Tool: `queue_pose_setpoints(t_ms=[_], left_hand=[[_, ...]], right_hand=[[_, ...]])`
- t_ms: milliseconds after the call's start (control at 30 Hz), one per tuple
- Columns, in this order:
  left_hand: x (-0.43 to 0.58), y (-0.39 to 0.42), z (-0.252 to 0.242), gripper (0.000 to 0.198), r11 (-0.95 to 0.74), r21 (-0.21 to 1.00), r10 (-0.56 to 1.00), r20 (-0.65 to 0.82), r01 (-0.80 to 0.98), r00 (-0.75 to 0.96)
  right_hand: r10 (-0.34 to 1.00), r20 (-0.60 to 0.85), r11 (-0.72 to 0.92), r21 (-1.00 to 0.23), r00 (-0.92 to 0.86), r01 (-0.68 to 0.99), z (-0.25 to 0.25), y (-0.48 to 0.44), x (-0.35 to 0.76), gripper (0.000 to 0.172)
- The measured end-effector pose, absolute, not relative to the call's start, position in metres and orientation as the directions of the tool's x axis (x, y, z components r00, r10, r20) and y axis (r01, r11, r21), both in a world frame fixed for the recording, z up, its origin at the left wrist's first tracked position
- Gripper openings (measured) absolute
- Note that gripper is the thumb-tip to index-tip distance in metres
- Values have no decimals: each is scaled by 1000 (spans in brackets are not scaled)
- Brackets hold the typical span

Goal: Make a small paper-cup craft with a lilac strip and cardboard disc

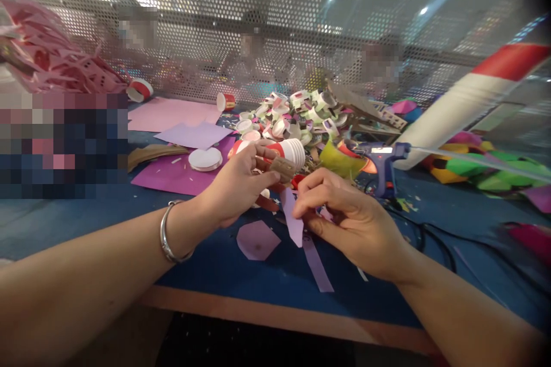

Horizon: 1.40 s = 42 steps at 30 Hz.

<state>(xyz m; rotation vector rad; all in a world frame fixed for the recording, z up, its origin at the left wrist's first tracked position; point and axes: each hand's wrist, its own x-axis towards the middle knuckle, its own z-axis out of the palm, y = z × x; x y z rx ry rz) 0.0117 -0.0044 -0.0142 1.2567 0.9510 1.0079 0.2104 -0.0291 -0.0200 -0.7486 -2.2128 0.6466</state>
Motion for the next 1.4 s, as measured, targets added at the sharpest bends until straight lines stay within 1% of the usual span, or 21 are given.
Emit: queue_pose_setpoints(t_ms=[100, 267, 400, 500, 667, 833, 933, 1000, 1067, 1100, 1167, 1200, 1267, 1400], left_hand=[[11, -6, -13, 19, 95, 984, 943, -41, -151, 329], [10, -5, -12, 19, 132, 951, 952, -43, -279, 305], [10, -5, -11, 20, 141, 935, 955, -41, -327, 294], [10, -5, -10, 19, 166, 919, 956, -62, -358, 285], [10, -5, -10, 12, 237, 898, 945, -124, -371, 304], [11, -6, -12, 10, 269, 884, 924, -125, -383, 361], [12, -7, -13, 8, 291, 873, 913, -133, -390, 385], [12, -7, -15, 8, 277, 870, 919, -117, -407, 375], [11, -6, -16, 9, 241, 868, 933, -83, -434, 351], [11, -6, -17, 10, 221, 867, 938, -64, -447, 340], [12, -6, -17, 12, 187, 864, 947, -33, -467, 318], [13, -6, -18, 13, 173, 864, 952, -23, -473, 306], [15, -8, -17, 14, 162, 865, 957, -20, -475, 290], [18, -10, -17, 14, 196, 869, 954, -62, -455, 293]], right_hand=[[653, 452, 725, -605, -608, 329, -22, -28, 209, 22], [652, 429, 723, -601, -625, 341, -24, -27, 206, 20], [695, 476, 707, -586, -539, 395, -24, -28, 205, 23], [680, 534, 733, -529, -503, 428, -24, -27, 206, 26], [599, 567, 799, -387, -564, 460, -25, -24, 207, 32], [587, 585, 803, -328, -560, 498, -24, -25, 207, 32], [587, 593, 802, -329, -552, 499, -23, -27, 207, 31], [593, 607, 797, -348, -529, 493, -22, -29, 206, 27], [637, 609, 763, -415, -473, 495, -21, -30, 204, 21], [684, 586, 725, -480, -434, 495, -21, -31, 203, 18], [797, 487, 604, -639, -357, 476, -22, -33, 201, 12], [841, 431, 540, -711, -327, 451, -23, -33, 200, 12], [885, 363, 456, -805, -292, 380, -26, -32, 197, 16], [904, 333, 402, -876, -268, 265, -32, -27, 194, 22]])
